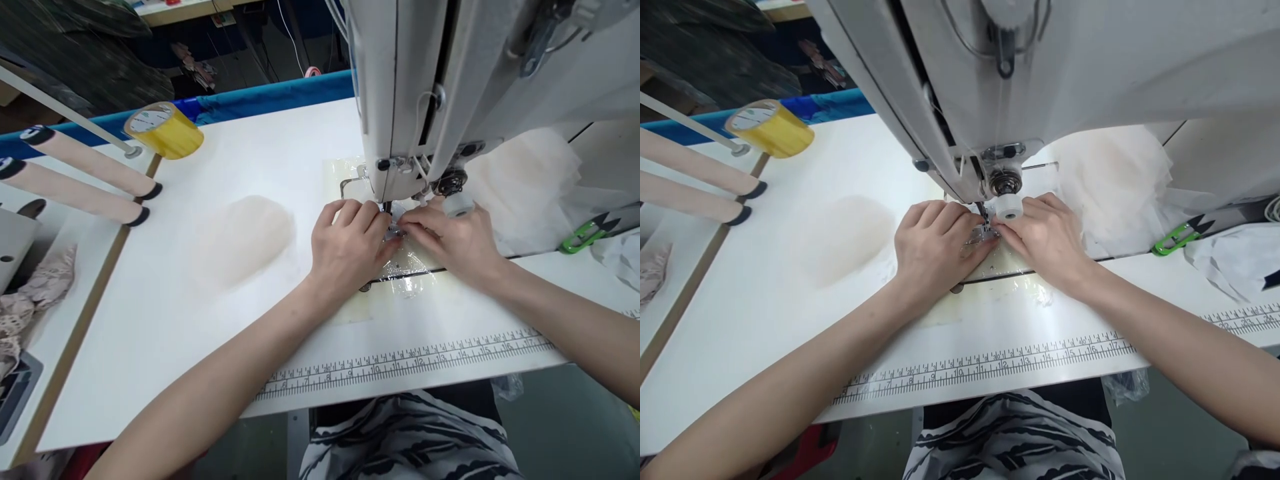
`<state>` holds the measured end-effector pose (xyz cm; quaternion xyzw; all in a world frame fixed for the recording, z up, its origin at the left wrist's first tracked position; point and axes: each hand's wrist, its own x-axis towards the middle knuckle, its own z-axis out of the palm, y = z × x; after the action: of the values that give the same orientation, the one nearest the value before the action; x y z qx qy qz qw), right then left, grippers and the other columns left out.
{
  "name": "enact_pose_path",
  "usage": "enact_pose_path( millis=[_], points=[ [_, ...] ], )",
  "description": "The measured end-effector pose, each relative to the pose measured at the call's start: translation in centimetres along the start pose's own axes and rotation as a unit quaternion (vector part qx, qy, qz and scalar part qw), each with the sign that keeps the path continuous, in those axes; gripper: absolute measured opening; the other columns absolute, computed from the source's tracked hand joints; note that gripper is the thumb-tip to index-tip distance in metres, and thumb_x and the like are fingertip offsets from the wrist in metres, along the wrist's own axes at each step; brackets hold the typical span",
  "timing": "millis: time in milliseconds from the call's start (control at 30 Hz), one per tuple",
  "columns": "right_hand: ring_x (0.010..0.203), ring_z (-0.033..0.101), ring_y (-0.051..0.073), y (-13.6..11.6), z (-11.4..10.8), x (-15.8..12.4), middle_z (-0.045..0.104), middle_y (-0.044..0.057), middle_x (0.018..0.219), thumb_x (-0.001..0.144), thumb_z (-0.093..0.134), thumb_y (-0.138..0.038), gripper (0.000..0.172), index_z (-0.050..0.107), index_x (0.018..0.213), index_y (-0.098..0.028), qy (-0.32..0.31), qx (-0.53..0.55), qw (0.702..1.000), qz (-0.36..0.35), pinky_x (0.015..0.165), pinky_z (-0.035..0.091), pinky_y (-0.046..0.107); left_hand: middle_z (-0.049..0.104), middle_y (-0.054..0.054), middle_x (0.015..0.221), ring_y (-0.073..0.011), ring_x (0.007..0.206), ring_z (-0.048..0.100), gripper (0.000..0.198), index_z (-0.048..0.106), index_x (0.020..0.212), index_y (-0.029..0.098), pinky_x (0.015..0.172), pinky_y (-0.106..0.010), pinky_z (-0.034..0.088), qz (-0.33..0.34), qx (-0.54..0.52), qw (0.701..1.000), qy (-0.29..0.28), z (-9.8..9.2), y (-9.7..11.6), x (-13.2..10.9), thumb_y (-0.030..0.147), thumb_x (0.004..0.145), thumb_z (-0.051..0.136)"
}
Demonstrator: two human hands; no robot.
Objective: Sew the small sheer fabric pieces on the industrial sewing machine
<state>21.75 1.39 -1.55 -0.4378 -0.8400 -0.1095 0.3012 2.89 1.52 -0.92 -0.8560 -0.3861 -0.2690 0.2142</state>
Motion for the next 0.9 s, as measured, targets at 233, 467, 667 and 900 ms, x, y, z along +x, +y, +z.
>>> enact_pose_path(
  millis=[233, 467, 667, 900],
  points=[
    [0.068, 0.057, 0.015, -0.1, -0.2, 0.1, 0.069, 0.000, 0.071, 0.092, 0.051, -0.020, 0.022, 0.071, 0.084, -0.019, 0.001, -0.031, 0.998, -0.047, 0.067, 0.040, 0.029, 0.067, 0.000, 0.077, -0.0162, 0.072, 0.057, 0.012, 0.063, 0.080, 0.020, 0.082, -0.033, 0.048, 0.055, -0.009, 0.998, 0.037, 0.2, -0.3, 0.1, 0.016, 0.087, 0.055],
    [0.062, 0.053, 0.014, -0.5, -0.5, 0.2, 0.072, 0.002, 0.084, 0.086, 0.052, -0.008, 0.020, 0.070, 0.083, -0.015, -0.013, -0.052, 0.994, -0.097, 0.068, 0.041, 0.030, 0.070, -0.002, 0.084, -0.0173, 0.079, 0.061, 0.010, 0.068, 0.085, 0.018, 0.073, -0.032, 0.050, 0.032, -0.080, 0.996, -0.023, -0.9, 0.0, -1.0, 0.020, 0.087, 0.058],
    [0.070, 0.056, 0.016, -0.5, -0.5, -0.4, 0.072, 0.004, 0.089, 0.083, 0.047, -0.002, 0.031, 0.068, 0.104, -0.013, -0.030, -0.055, 0.992, -0.113, 0.068, 0.042, 0.031, 0.070, -0.002, 0.083, -0.0158, 0.076, 0.064, 0.015, 0.069, 0.087, 0.017, 0.087, -0.034, 0.051, 0.008, -0.113, 0.991, -0.071, -1.9, 0.0, -0.9, 0.021, 0.089, 0.055],
    [0.076, 0.059, 0.017, -0.4, -0.8, -0.6, 0.072, 0.006, 0.090, 0.082, 0.046, 0.001, 0.034, 0.070, 0.100, -0.014, -0.041, -0.032, 0.991, -0.123, 0.072, 0.045, 0.032, 0.068, -0.009, 0.112, -0.0202, 0.104, 0.064, 0.022, 0.065, 0.107, 0.013, 0.099, -0.038, 0.049, -0.004, -0.105, 0.991, -0.080, -2.2, -0.2, -1.9, 0.019, 0.089, 0.054]
  ],
)
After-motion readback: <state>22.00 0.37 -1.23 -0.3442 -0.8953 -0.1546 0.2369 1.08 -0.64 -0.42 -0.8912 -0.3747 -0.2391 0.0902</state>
